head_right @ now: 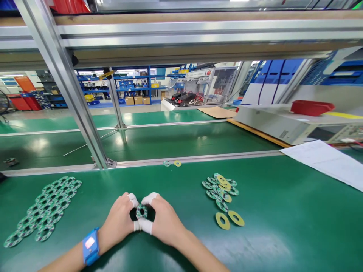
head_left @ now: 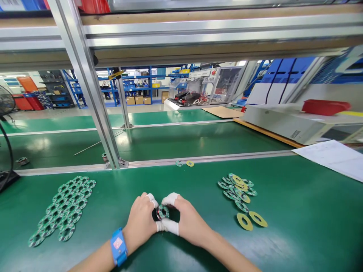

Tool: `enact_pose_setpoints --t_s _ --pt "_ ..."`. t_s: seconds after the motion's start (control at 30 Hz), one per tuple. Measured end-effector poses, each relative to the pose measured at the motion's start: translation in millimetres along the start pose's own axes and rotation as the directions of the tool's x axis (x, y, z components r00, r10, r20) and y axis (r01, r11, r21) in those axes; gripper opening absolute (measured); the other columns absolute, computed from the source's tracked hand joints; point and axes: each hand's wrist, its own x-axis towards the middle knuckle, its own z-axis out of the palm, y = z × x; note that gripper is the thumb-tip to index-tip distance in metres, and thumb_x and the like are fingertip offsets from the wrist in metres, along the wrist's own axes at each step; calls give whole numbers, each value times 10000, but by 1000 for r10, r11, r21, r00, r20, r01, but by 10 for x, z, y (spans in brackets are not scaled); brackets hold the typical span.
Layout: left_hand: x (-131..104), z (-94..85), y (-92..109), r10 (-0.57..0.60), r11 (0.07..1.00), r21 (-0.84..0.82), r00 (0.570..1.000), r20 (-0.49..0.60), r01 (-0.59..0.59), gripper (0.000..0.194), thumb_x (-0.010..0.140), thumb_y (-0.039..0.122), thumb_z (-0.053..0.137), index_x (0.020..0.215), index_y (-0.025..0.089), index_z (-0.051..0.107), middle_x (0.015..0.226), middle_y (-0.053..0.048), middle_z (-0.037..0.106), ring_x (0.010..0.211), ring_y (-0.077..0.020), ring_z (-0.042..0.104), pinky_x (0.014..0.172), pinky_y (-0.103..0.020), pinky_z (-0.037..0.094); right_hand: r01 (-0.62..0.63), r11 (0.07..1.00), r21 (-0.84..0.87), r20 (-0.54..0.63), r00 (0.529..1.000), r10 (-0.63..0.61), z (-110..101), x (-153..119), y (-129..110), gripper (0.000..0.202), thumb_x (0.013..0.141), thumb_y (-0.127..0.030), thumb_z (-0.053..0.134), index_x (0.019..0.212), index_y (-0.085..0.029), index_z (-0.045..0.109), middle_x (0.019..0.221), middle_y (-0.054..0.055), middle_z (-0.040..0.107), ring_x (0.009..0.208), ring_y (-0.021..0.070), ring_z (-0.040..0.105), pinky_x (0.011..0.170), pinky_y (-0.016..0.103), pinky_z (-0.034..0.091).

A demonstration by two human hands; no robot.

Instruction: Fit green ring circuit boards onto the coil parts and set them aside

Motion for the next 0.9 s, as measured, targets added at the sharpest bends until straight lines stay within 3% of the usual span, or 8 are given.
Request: enact_pose_setpoints --t_s 0.3,0.5,0.7,0.9 --pt "-1 100 8 -40 999 10 999 -28 40 381 765 542 569 696 168 590 790 -70 590 785 -230 486 670 -344 333 -11 974 -225 55 998 24 28 -44 -37 304 768 -213 680 1065 -170 632 1004 104 635 930 258 575 816 375 479" --pt "-13 130 -4 -38 999 -18 998 -49 37 394 739 560 587 714 167 595 801 -72 592 784 -234 498 674 -350 354 43 971 -234 41 999 -35 16 -53 2 315 786 -192 652 1098 -166 626 1069 129 629 978 266 575 854 397 483" --pt "-14 123 4 -38 999 -23 998 -56 37 399 720 566 608 711 167 600 784 -72 589 772 -237 504 663 -351 362 39 974 -225 94 995 -19 -34 -14 28 315 799 -209 627 1112 -183 624 1074 119 632 981 261 582 855 399 489" --pt "-18 133 -6 -33 999 -27 998 -59 32 396 718 562 615 710 167 595 790 -69 590 768 -233 505 663 -351 362 62 943 -327 98 995 -31 -6 -17 21 323 805 -208 635 1127 -185 622 1058 121 642 961 275 585 828 393 490"
